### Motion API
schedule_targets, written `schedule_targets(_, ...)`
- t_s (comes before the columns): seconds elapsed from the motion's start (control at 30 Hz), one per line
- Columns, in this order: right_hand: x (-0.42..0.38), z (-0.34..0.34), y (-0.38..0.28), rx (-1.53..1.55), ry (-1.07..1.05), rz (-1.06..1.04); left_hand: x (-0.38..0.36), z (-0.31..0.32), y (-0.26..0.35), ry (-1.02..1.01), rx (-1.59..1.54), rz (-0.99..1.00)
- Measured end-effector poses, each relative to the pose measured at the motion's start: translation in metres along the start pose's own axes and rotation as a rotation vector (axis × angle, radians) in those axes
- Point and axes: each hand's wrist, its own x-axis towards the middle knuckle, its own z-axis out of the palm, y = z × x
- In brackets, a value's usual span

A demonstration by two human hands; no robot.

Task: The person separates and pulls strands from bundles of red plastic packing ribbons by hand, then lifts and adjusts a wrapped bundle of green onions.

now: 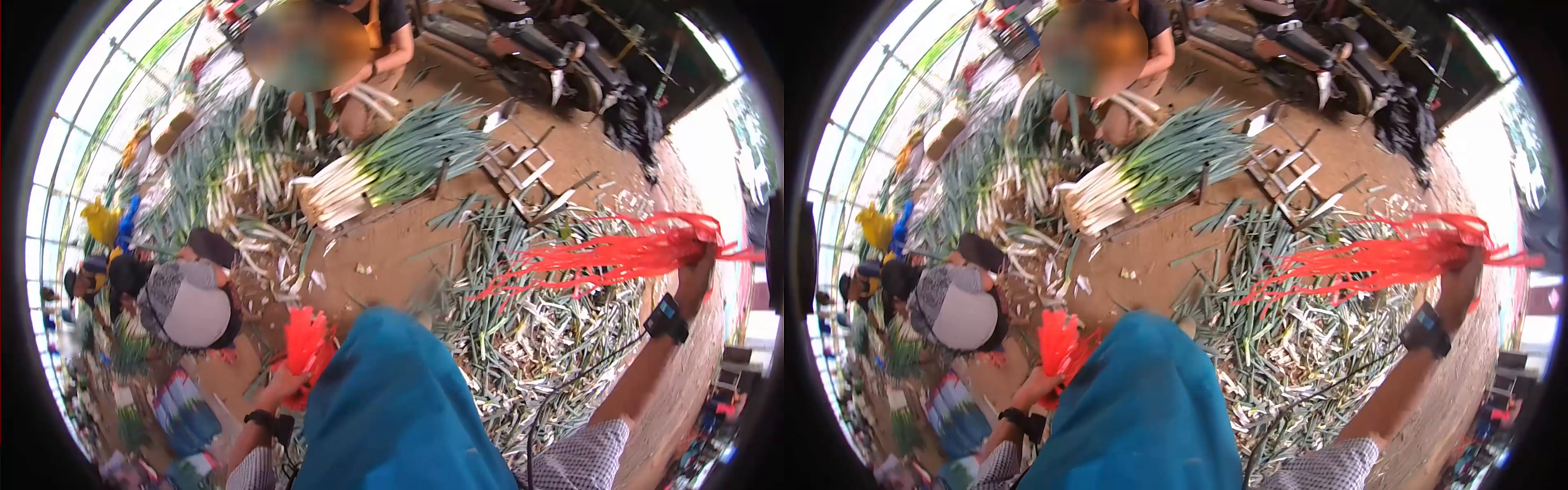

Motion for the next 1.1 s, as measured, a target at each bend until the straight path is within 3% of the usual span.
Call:
schedule_targets(0.1,0.023,-0.003,0.04,0.149,-0.142,0.096,0.0,0.013,0.0,0.016,0.061,0.059)
schedule_targets(0.2,0.033,0.037,0.057,0.085,0.153,0.224,0.019,0.023,0.027,-0.001,0.017,0.054)
schedule_targets(0.23,0.042,0.042,0.058,0.103,0.001,0.242,0.03,0.022,0.033,-0.033,-0.003,0.011)
schedule_targets(0.33,0.075,0.068,0.054,0.05,0.007,0.219,0.049,0.024,0.054,-0.077,-0.125,-0.069)
schedule_targets(0.47,0.111,0.098,0.064,0.025,-0.414,0.163,0.057,0.012,0.063,-0.058,-0.178,-0.117)
schedule_targets(0.57,0.084,0.137,0.067,-0.817,-0.297,-0.258,0.075,0.01,0.05,-0.101,-0.28,-0.106)
schedule_targets(0.63,0.109,0.14,0.091,-0.765,-0.158,-0.095,0.081,0.002,0.051,-0.081,-0.267,-0.172)
schedule_targets(0.67,0.119,0.148,0.1,-0.417,-0.052,0.183,0.079,-0.001,0.06,-0.069,-0.276,-0.167)
schedule_targets(0.77,0.124,0.182,0.112,-0.307,0.019,0.308,0.081,-0.009,0.079,-0.002,-0.306,-0.171)
schedule_targets(0.9,0.146,0.201,0.146,-0.453,-0.247,0.172,0.086,0.0,0.087,0.008,-0.276,-0.196)
schedule_targets(1.0,0.165,0.203,0.21,-0.31,-0.171,0.431,0.089,0.018,0.075,0.065,-0.385,-0.2)
schedule_targets(1.07,0.157,0.213,0.242,-0.308,-0.323,0.411,0.08,0.032,0.088,0.1,-0.45,-0.197)
schedule_targets(1.1,0.157,0.216,0.259,-0.42,-0.275,0.442,0.078,0.04,0.09,0.096,-0.484,-0.231)
